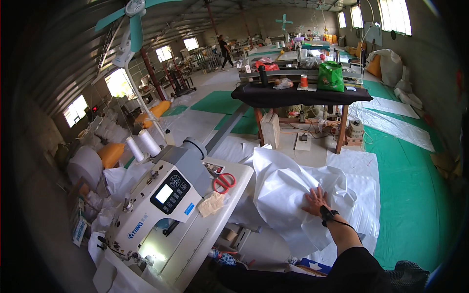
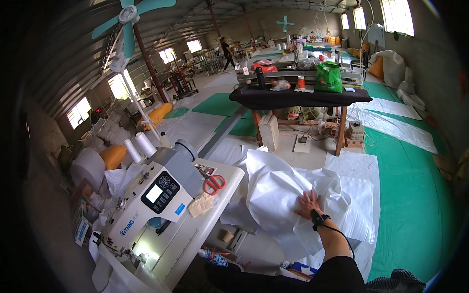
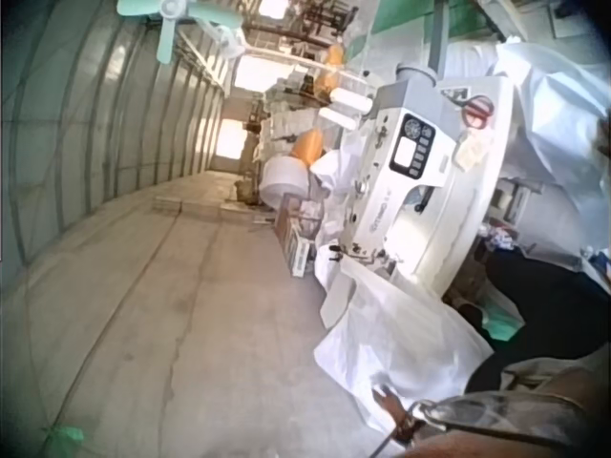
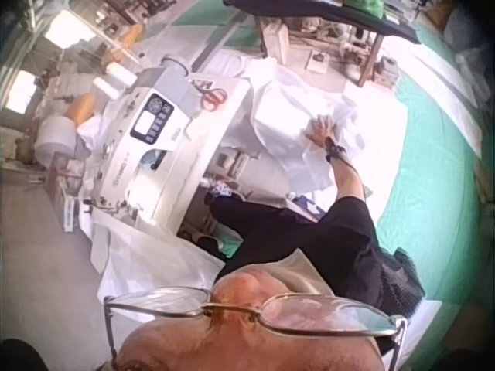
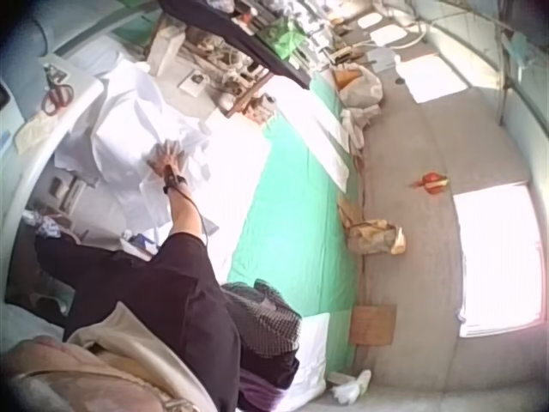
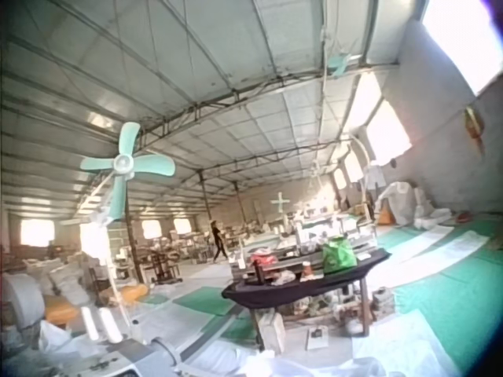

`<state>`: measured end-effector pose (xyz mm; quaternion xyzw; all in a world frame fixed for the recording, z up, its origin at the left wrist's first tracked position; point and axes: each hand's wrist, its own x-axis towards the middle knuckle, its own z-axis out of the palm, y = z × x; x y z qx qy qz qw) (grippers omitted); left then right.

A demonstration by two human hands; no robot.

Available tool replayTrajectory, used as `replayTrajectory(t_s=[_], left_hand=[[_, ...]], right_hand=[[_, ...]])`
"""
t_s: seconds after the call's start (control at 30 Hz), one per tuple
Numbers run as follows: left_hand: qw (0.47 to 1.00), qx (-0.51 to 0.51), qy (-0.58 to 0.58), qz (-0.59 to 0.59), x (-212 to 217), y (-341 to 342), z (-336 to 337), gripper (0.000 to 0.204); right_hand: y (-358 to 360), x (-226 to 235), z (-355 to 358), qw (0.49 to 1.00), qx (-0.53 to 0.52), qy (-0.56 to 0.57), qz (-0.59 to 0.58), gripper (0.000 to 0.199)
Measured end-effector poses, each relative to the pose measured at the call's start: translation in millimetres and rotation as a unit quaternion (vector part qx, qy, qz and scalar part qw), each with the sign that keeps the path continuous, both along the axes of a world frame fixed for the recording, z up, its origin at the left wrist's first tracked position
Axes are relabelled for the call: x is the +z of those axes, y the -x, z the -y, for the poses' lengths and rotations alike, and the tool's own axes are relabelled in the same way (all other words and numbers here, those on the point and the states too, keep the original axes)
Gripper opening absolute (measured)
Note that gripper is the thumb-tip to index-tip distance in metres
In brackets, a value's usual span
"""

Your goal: Sewing together large white plastic liners or bags using an industrial sewing machine.

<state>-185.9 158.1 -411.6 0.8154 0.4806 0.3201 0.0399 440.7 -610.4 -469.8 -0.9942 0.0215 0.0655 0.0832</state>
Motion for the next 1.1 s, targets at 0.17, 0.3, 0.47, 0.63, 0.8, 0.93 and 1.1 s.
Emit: replayTrajectory(t_s=[0.17,0.3,0.47,0.63,0.8,0.93,1.1], left_hand=[[0.997,-0.032,-0.038,-0.058,-13,-74,-57,0.062],[0.806,0.092,-0.428,-0.399,-19,-128,-79,0.06],[0.974,-0.075,-0.05,-0.209,-10,-132,-72,0.059],[0.958,-0.089,-0.085,-0.258,-18,-130,-98,0.06],[0.918,-0.072,-0.171,-0.351,-4,-133,-98,0.063],[0.975,-0.031,0.031,-0.219,31,-146,-53,0.056],[0.933,-0.182,0.101,0.294,23,-174,-56,0.036]], right_hand=[[-1,2,0,1.0,-0.002,0.016,-0.016,0.086],[0,7,-2,0.999,-0.006,0.021,-0.024,0.086],[2,10,-9,0.999,-0.019,0.026,-0.031,0.087],[-6,18,-2,0.997,-0.057,-0.001,-0.054,0.087],[-33,23,18,0.981,-0.172,0.031,-0.079,0.081],[-57,11,24,0.976,-0.19,0.06,-0.089,0.078],[-68,28,4,0.93,-0.128,0.339,-0.057,0.053]])
